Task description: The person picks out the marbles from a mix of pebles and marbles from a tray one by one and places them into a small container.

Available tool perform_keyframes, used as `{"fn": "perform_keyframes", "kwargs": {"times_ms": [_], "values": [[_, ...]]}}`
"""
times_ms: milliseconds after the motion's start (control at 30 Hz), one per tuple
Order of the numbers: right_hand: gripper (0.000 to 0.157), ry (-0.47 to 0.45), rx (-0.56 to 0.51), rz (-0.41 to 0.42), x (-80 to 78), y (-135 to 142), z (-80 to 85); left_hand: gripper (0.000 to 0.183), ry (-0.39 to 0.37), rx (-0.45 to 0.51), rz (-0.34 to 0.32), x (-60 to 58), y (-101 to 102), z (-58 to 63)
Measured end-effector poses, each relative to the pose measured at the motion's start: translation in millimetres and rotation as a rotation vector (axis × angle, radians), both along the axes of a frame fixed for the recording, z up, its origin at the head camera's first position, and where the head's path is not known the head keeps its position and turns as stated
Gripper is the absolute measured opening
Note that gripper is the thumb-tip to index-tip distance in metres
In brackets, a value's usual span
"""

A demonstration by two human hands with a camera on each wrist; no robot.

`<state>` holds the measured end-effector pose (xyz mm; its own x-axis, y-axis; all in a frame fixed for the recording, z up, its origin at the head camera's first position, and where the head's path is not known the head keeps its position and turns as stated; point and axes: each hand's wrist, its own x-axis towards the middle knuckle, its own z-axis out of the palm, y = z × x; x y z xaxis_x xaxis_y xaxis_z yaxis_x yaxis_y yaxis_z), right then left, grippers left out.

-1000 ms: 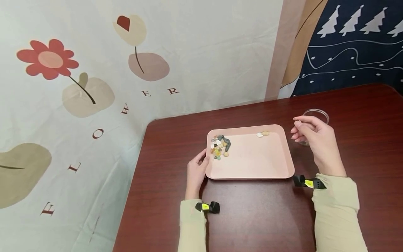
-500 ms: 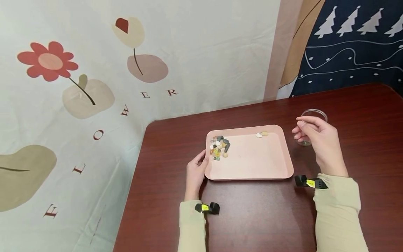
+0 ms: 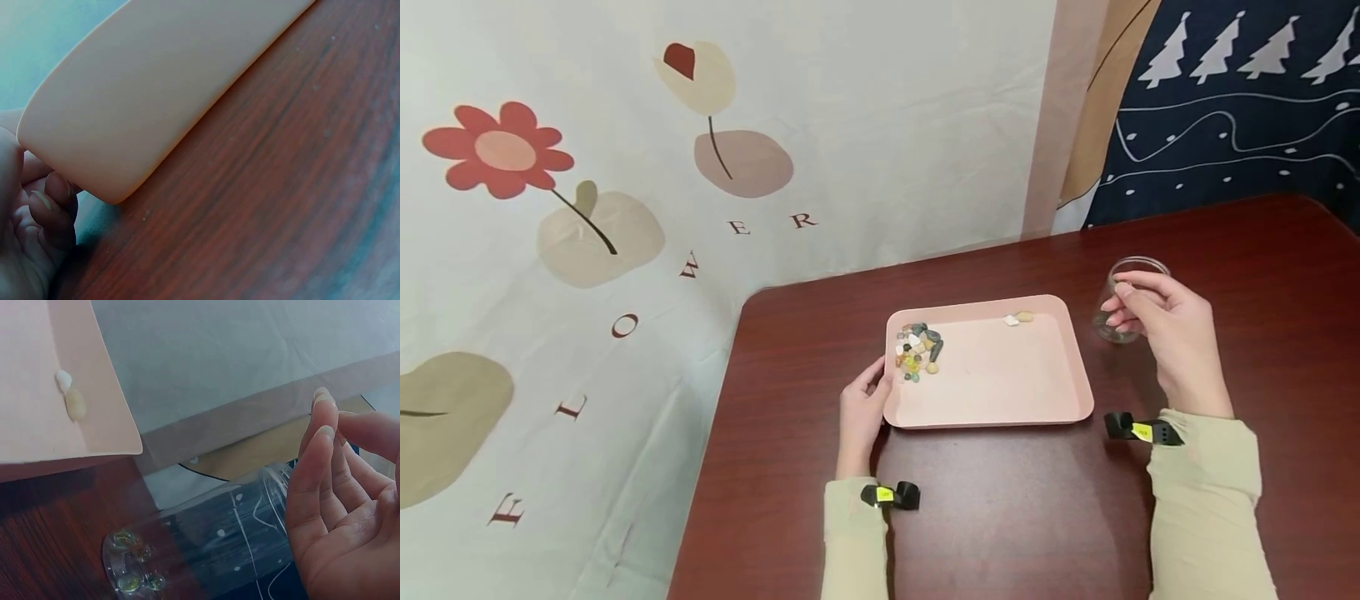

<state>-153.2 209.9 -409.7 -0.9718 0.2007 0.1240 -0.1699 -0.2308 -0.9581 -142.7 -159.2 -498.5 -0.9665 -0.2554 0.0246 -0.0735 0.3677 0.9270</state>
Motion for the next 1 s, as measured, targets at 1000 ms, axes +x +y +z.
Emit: {"fn": "perform_keyframes", "kwargs": {"times_ms": [1000], "values": [[0.038,-0.064,0.015,-0.102,5.5,18.3,-1.5,0.030,-0.012,-0.041,-0.004,-0.5,-0.3,-2.5]]}}
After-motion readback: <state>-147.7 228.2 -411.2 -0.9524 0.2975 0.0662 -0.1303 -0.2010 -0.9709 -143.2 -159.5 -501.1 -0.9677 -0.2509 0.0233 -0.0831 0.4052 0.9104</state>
